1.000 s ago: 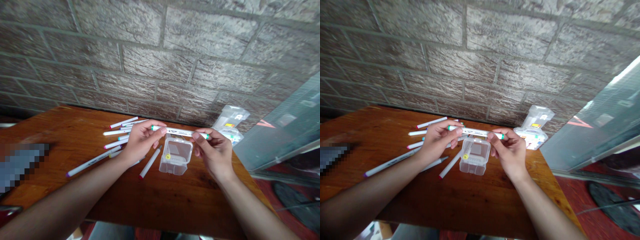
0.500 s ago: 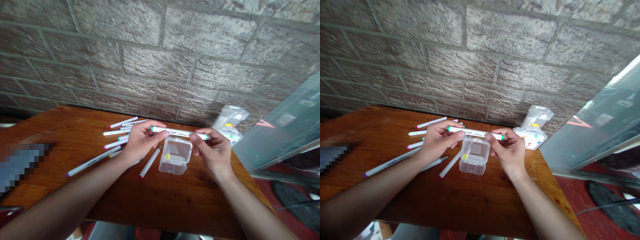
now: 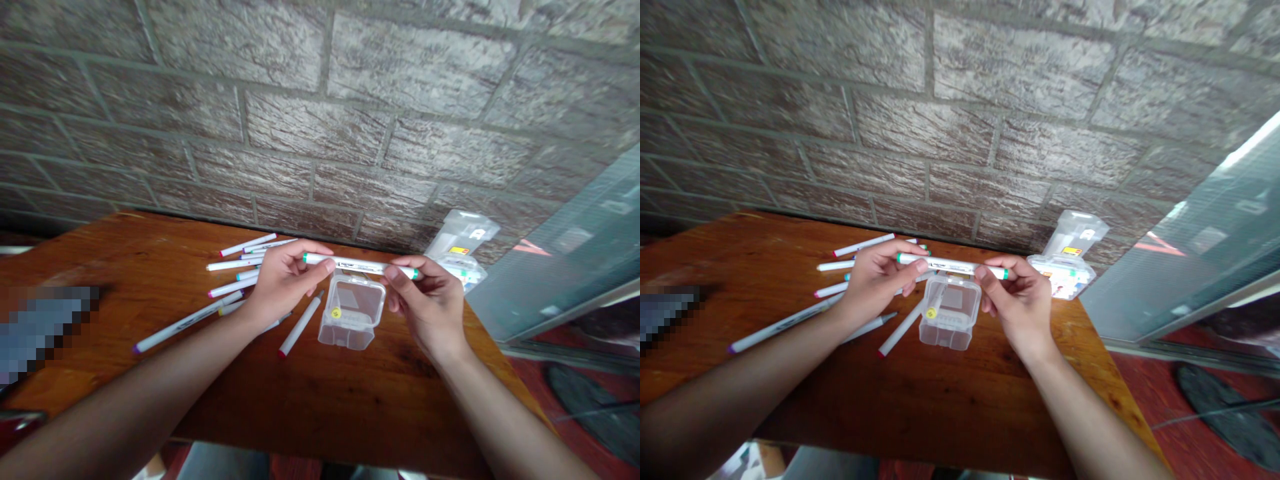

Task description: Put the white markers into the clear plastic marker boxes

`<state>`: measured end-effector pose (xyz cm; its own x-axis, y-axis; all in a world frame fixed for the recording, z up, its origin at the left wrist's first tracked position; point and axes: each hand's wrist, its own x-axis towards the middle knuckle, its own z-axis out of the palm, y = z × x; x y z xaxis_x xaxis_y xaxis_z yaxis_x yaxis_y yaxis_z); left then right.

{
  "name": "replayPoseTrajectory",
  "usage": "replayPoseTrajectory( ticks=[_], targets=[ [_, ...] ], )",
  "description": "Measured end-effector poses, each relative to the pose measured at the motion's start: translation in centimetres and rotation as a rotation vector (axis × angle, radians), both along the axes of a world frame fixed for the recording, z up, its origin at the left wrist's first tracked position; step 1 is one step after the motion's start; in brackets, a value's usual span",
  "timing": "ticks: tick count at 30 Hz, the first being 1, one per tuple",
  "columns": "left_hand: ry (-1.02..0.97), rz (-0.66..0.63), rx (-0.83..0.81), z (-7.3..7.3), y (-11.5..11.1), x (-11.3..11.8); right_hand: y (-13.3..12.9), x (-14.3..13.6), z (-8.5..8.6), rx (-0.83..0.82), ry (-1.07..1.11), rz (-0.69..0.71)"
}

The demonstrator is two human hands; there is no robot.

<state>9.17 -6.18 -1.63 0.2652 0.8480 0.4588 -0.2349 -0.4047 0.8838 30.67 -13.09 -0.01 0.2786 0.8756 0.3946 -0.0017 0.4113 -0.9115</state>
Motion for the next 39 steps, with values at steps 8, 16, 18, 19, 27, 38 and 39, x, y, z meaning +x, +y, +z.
replayPoseTrajectory(
  ticks=[8, 16, 18, 19, 27, 38, 39],
  targets=[
    [-0.015, -0.013, -0.031, -0.04, -0.02, -0.14, -0.05, 0.0, -0.01, 0.015, -0.045, -0.01],
    [-0.03, -0.034, -0.04, 0.21, -0.14, -0.12, 0.01, 0.09, -0.03, 0.002, 0.031, 0.025],
    [-0.054, -0.041, -0.038, 0.13, -0.04, -0.11, 0.02, 0.08, 0.0, -0.007, 0.049, 0.026],
    [-0.067, -0.046, -0.038, 0.07, 0.02, -0.11, 0.03, 0.07, 0.0, -0.009, 0.057, 0.027],
    [-0.17, -0.112, -0.092, -0.16, 0.32, -0.13, 0.08, 0.05, -0.02, 0.029, 0.085, 0.052],
    [-0.217, -0.122, -0.14, -0.29, 0.41, -0.29, -0.09, -0.19, 0.29, 0.025, 0.122, 0.082],
    [-0.225, -0.126, -0.144, -0.24, 0.4, -0.27, -0.08, -0.19, 0.29, 0.025, 0.126, 0.084]
  ],
)
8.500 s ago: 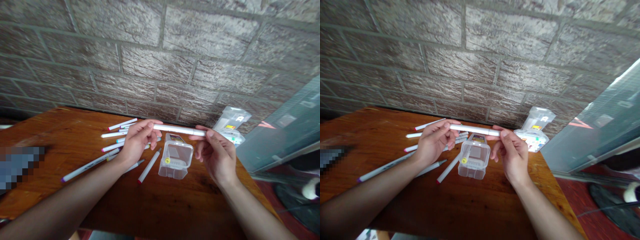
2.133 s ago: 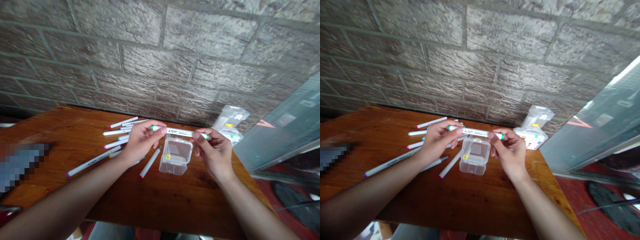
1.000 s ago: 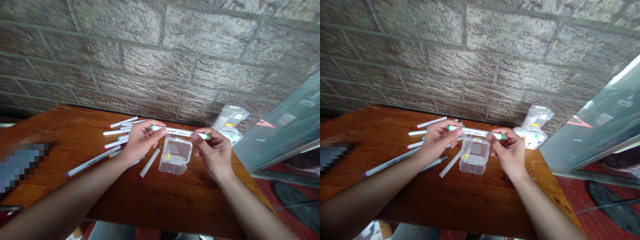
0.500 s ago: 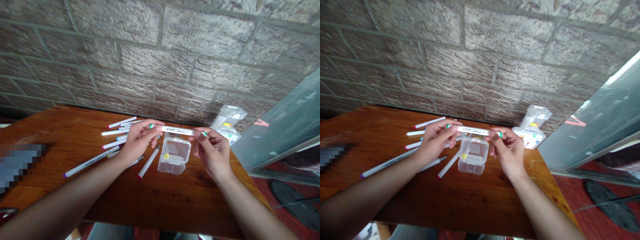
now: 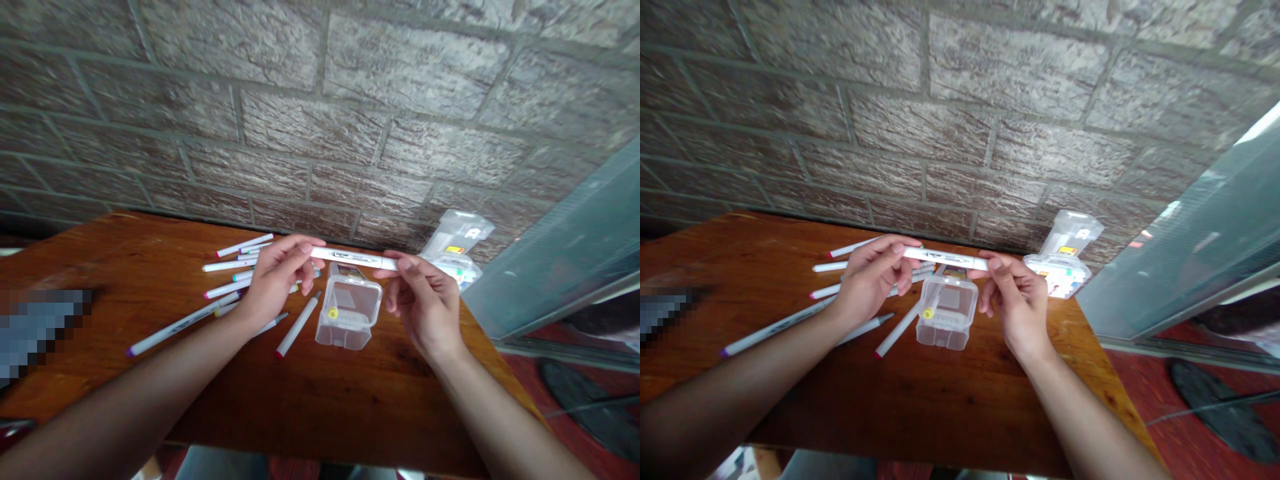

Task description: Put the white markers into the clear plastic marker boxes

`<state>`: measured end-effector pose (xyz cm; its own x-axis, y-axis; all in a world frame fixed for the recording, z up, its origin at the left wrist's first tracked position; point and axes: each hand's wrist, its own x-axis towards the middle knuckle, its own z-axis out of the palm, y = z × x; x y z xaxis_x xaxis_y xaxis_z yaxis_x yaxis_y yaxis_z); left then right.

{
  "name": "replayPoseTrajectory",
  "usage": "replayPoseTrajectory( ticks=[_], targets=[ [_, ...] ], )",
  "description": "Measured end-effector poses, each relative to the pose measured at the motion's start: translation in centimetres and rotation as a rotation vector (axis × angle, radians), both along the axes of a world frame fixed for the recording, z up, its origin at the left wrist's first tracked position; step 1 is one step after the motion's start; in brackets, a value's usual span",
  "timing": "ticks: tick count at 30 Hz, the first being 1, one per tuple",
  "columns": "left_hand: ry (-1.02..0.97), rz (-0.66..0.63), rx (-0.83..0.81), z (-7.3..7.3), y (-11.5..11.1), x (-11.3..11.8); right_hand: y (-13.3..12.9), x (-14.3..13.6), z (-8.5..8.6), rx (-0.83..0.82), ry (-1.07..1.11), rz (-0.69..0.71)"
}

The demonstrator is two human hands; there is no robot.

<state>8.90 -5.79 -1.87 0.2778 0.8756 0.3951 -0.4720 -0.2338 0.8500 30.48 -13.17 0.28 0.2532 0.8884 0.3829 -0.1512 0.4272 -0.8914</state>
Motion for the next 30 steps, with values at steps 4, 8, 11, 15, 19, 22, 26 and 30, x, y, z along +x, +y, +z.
replayPoseTrajectory(
  ticks=[4, 8, 11, 15, 19, 22, 26, 30],
  targets=[
    [-0.02, -0.009, -0.012, 0.11, -0.03, 0.0, -0.06, 0.03, 0.07, -0.013, 0.015, 0.007],
    [-0.026, -0.009, -0.022, 0.12, -0.03, -0.04, -0.14, 0.06, 0.16, -0.013, 0.024, 0.008],
    [-0.038, -0.011, -0.026, 0.19, -0.03, 0.04, -0.15, 0.06, 0.17, -0.014, 0.025, 0.009],
    [-0.051, -0.012, -0.031, 0.36, -0.09, 0.17, -0.11, 0.03, 0.18, -0.018, 0.033, 0.02],
    [-0.059, -0.016, -0.051, 0.51, -0.23, 0.16, -0.11, 0.0, 0.24, -0.023, 0.041, 0.021],
    [-0.073, -0.024, -0.056, 0.64, -0.34, 0.13, -0.14, -0.02, 0.32, -0.024, 0.048, 0.015],
    [-0.082, -0.033, -0.068, 0.82, -0.44, 0.14, -0.18, -0.03, 0.46, -0.032, 0.067, 0.018],
    [-0.092, -0.033, -0.071, 0.91, -0.46, 0.11, -0.25, 0.02, 0.51, -0.036, 0.071, 0.017]
  ],
)
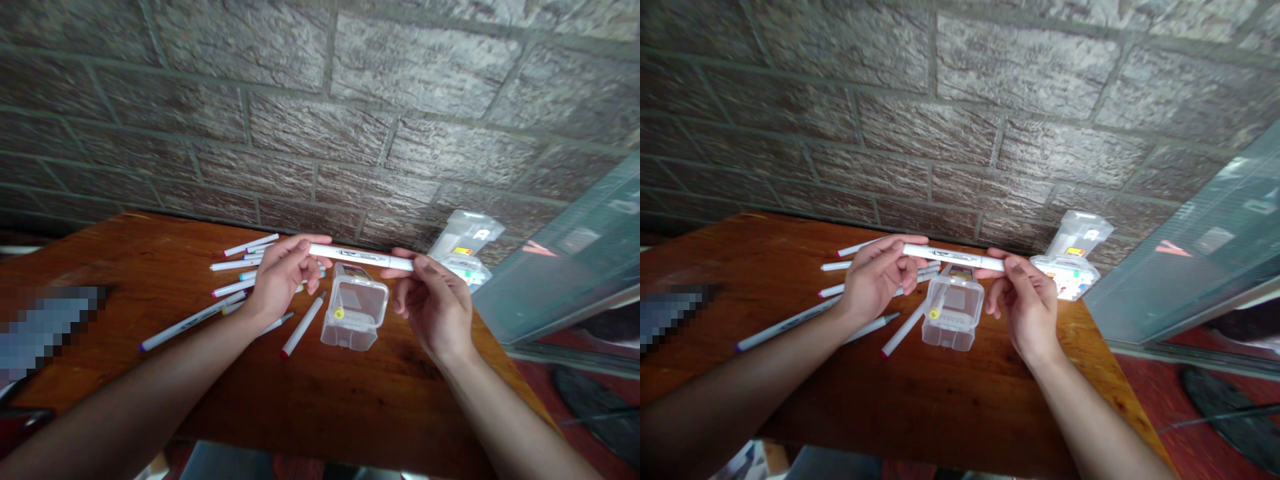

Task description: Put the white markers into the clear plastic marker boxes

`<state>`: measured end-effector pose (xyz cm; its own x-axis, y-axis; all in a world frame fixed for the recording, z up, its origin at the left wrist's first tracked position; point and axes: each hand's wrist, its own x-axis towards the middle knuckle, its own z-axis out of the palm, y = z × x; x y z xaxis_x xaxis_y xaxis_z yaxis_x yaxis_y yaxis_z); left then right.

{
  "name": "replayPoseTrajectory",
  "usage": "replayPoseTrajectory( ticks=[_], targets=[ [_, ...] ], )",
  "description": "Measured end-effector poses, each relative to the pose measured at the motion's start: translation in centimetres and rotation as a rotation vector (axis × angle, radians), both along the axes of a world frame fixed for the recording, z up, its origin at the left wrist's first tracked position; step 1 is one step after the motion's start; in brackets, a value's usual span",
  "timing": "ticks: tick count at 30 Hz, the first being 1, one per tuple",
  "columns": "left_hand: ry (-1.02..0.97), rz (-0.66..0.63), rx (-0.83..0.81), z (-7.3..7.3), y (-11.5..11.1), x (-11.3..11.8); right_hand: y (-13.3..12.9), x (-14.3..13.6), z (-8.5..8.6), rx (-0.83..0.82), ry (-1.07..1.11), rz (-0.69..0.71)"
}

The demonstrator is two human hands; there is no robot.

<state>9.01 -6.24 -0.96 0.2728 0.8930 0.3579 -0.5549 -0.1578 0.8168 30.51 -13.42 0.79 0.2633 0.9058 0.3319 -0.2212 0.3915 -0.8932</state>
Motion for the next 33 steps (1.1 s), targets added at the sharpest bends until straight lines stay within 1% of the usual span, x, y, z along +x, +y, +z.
replayPoseTrajectory(
  ticks=[9, 20, 33],
  targets=[
    [0.006, -0.002, -0.014, -0.21, 0.13, -0.07, 0.05, 0.02, 0.01, -0.016, -0.015, -0.002],
    [-0.037, -0.017, 0.001, -0.1, 0.18, -0.03, 0.1, -0.01, 0.06, 0.001, -0.018, 0.021],
    [-0.025, -0.005, 0.003, 0.07, 0.11, 0.05, 0.11, 0.06, 0.0, 0.009, -0.036, 0.022]
  ],
)
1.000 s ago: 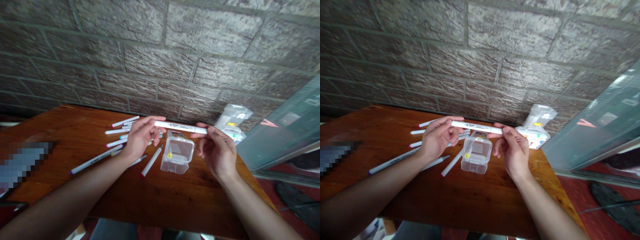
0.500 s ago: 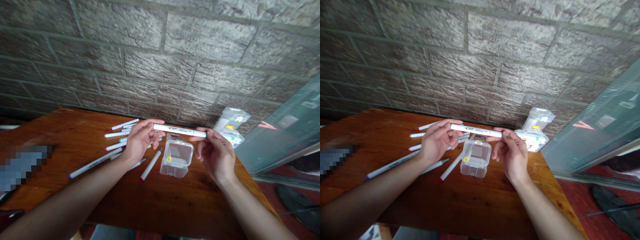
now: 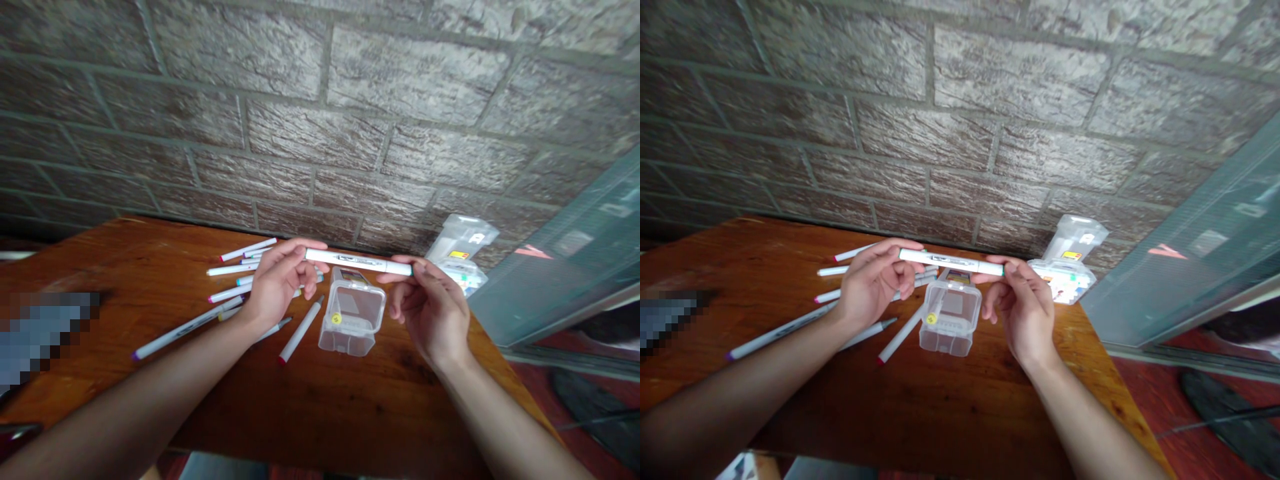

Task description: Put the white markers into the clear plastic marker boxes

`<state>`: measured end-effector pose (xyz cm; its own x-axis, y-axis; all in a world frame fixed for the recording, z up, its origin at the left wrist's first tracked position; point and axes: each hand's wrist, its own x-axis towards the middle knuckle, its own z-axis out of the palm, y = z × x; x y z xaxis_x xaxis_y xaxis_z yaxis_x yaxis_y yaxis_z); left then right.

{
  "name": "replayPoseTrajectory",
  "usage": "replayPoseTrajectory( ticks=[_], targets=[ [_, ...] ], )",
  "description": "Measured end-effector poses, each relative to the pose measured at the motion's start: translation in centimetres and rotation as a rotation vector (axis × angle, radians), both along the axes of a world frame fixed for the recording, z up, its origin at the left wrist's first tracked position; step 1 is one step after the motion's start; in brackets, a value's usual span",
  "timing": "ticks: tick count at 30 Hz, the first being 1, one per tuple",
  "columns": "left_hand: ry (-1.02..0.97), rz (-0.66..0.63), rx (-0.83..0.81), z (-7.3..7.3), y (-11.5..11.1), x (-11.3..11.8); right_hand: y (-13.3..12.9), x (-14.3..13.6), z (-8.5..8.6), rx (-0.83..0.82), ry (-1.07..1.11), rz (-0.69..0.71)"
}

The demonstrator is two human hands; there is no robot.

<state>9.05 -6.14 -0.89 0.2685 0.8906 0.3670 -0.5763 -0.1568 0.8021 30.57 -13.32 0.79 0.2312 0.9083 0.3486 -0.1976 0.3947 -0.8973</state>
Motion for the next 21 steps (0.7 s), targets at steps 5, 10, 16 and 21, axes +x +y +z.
replayPoseTrajectory(
  ticks=[5, 10, 16, 21],
  targets=[
    [0.026, 0.015, 0.006, 0.05, -0.03, -0.01, 0.03, 0.01, -0.11, -0.007, -0.031, -0.018],
    [0.026, 0.012, 0.009, -0.02, -0.02, -0.04, 0.06, -0.02, -0.37, -0.003, -0.045, -0.028],
    [0.034, 0.012, 0.003, -0.15, -0.12, -0.06, 0.06, 0.02, -0.54, 0.012, -0.058, -0.033],
    [0.042, 0.02, 0.015, -0.23, 0.04, 0.01, 0.01, 0.03, -0.63, 0.019, -0.096, -0.065]
  ],
)
